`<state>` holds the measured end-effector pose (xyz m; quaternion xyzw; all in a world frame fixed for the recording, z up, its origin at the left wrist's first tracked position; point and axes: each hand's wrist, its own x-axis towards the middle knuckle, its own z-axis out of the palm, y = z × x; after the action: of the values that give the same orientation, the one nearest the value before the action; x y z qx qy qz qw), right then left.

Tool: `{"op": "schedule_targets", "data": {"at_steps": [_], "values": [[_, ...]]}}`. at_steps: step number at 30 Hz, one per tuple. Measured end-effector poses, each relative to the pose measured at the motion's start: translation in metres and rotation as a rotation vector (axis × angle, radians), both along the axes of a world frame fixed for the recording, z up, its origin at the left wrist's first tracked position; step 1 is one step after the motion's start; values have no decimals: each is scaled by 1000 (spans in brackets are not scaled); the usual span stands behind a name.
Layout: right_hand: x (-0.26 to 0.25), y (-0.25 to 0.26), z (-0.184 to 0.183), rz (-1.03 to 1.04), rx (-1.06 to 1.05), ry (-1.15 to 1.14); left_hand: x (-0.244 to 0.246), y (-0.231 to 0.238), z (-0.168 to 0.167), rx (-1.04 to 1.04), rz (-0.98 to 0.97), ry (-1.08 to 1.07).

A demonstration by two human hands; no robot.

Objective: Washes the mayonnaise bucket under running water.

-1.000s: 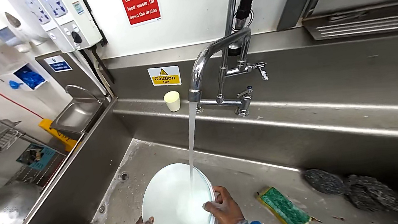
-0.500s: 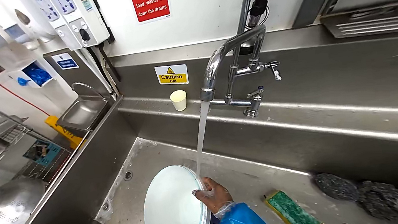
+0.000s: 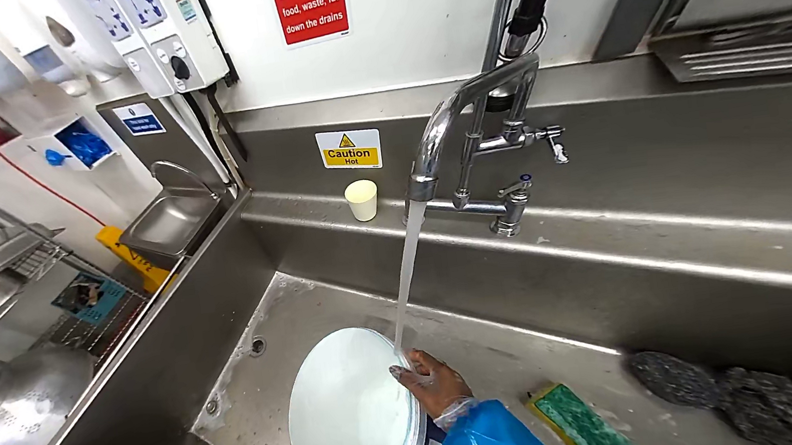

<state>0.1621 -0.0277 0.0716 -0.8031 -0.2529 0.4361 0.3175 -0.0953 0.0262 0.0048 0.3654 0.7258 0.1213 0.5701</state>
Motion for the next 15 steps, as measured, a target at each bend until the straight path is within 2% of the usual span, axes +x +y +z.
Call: {"op": "schedule_targets", "data": {"at_steps": [5, 10, 15], "values": [[4, 2, -3, -223, 122, 280, -4, -2, 1, 14, 16, 5], [14, 5, -1, -171, 15, 321, -9, -1, 2, 48, -29, 31], [12, -1, -2, -146, 14, 317, -18, -2, 6, 96, -85, 59]]}}
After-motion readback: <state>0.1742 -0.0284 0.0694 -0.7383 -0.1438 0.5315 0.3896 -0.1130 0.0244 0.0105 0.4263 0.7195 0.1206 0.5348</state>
